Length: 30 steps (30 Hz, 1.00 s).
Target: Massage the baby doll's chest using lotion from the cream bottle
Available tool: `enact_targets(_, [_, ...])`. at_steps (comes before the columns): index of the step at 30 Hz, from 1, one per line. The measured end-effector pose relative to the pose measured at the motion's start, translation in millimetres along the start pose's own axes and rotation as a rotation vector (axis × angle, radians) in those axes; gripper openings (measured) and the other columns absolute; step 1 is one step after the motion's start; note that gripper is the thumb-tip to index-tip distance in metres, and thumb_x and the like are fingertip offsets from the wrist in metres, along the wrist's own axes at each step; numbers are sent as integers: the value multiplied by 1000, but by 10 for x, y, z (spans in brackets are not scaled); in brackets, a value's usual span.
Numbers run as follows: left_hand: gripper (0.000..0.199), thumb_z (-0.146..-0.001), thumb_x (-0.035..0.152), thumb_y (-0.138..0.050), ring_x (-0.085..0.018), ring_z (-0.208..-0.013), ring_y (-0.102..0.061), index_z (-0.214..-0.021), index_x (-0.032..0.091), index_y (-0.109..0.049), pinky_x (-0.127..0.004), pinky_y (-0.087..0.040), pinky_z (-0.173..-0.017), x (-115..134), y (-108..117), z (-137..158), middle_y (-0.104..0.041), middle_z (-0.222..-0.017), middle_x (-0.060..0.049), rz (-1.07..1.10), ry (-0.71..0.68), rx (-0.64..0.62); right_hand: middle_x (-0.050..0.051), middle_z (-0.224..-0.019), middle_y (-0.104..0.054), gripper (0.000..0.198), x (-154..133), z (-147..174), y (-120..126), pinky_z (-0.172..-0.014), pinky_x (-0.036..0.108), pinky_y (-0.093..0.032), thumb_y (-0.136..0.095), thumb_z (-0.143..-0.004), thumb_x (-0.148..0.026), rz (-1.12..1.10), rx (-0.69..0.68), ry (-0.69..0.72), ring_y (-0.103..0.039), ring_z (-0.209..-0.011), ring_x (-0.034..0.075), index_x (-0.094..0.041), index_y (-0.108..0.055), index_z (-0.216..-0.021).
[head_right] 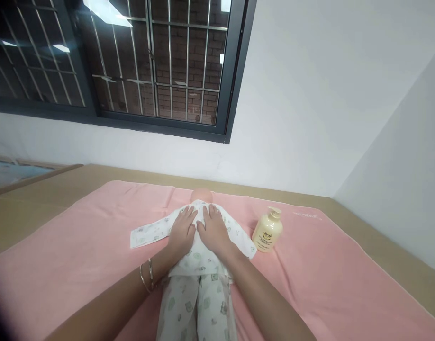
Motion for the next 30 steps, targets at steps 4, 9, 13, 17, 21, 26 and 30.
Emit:
enact_targets(4, [50, -79, 10, -39, -24, -134, -43, -124, 16, -60, -49, -32, -114, -10, 36, 33, -54, -138, -9, 42, -39, 40, 20, -150, -32, 57, -224, 193, 47, -113, 40, -20, -35, -94, -30, 157, 30, -22, -27, -140, 29, -9, -33, -146])
enact_targets(9, [50, -77, 11, -40, -25, -132, -45, -123, 14, -61, -48, -34, -113, -23, 23, 40, -56, -135, -11, 68, 39, 68, 24, -138, -48, 54, -316, 303, 112, -104, 42, -32, -34, -95, -35, 233, 14, -108, -46, -128, 32, -7, -42, -141])
enact_targets(13, [51, -85, 18, -40, -27, -136, -39, -134, 9, -50, -49, -32, -114, -39, -16, 14, -48, -143, -15, 78, 194, 62, 21, -142, -44, 59, -108, 126, 107, -110, 42, -26, -25, -98, -41, 127, 20, -133, -38, -134, 29, -5, -40, -142])
enact_targets(17, [51, -88, 22, -39, -28, -138, -35, -136, 6, -47, -51, -29, -116, -40, -49, 2, -43, -146, -17, 70, 167, 27, 17, -152, -31, 60, 98, -57, 24, -116, 39, -14, -27, -98, -42, 14, 20, -47, -22, -143, 25, -5, -33, -146])
enact_targets(21, [54, -81, 13, -38, -27, -139, -35, -134, 5, -48, -50, -26, -117, -52, -72, 12, -43, -145, -17, 39, 48, -3, 16, -155, -23, 59, 95, -76, -51, -117, 41, -11, -30, -96, -35, -4, -3, 10, -15, -144, 25, -8, -28, -148])
enact_targets(26, [56, -78, 11, -38, -25, -138, -36, -132, 11, -53, -49, -28, -117, -77, -67, 29, -47, -144, -13, 98, -53, 14, 15, -156, -19, 58, -87, 51, -58, -116, 43, -13, -34, -94, -28, 83, 11, 57, -13, -145, 29, -10, -27, -149])
enact_targets(30, [57, -75, 9, -38, -26, -137, -38, -130, 12, -55, -51, -29, -116, -68, -38, 37, -48, -143, -12, 140, -64, 19, 17, -153, -28, 56, -194, 144, -35, -116, 40, -17, -33, -94, -25, 179, 40, 64, -21, -142, 28, -7, -33, -146])
Point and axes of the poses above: each hand's wrist, its own z-axis away from the middle knuckle, its own y-axis out of the back of the hand, x = y × z, the point moved 2 cm from there along -z, towards the middle knuckle
